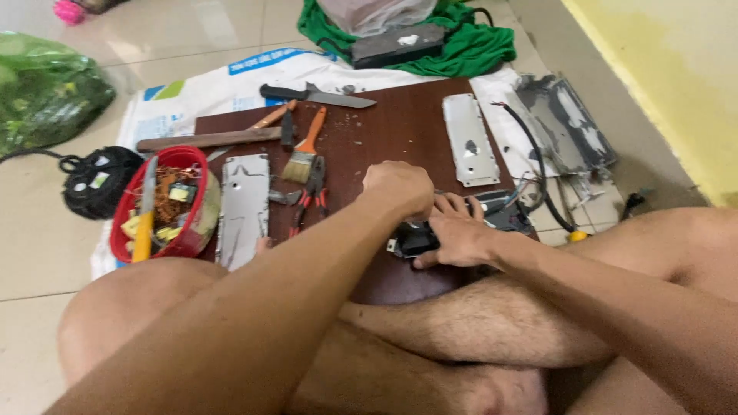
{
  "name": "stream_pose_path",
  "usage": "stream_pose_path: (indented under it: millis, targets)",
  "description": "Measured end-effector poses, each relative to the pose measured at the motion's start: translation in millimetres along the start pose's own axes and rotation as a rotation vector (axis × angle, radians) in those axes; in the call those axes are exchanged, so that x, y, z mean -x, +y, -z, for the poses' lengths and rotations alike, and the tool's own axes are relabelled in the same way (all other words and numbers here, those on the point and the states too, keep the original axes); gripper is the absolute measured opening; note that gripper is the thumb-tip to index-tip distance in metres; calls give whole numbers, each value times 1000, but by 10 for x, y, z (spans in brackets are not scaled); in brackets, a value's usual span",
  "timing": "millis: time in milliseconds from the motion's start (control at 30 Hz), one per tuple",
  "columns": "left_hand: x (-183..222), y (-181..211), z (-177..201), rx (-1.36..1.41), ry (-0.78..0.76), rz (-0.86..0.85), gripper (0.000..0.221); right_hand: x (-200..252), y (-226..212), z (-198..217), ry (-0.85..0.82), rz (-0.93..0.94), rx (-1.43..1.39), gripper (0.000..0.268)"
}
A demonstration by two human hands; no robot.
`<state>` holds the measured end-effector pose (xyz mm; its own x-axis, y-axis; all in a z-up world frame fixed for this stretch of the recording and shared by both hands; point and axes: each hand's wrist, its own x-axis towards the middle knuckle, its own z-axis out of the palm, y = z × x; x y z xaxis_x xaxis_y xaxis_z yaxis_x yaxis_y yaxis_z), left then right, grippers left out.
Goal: The person sits on the floor and uses a screwdriver and pliers to disassemble a black electronic device. They remove screws, pry open the casing, and extract internal components, placing them on the work surface.
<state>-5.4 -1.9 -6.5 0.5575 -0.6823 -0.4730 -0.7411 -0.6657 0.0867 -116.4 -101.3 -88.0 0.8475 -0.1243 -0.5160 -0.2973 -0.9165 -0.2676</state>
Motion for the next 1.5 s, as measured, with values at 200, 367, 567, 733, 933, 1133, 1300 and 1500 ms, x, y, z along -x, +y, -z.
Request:
stream_pose_path:
  millis: [200,367,567,733,933,1133,1300,1500]
  targets:
    - [-3,-57,-144,77,63,48,36,-7,-79,76,7,-22,-3,135]
    - [522,-411,-272,213,111,47,30,-15,-25,46,26,23,59,134]
    - [692,-664,-367,393,51,35,30,-5,-12,17,19,0,33,130]
    - [515,-453,-428,152,83,54,28,-10,-41,9,42,5,24,130]
    - [755,-703,-522,390,54,91,30,-35,-10,-44,28,-3,22,126]
    - [719,-772,-563,477,126,32,30,-91,51,44,48,20,28,127]
    - [698,-650,-504,420,81,118,32,-48,18,26,62,22,31,123]
    - [868,-581,-461,477,97,250,38,-187,120,57,12,10,-3,104]
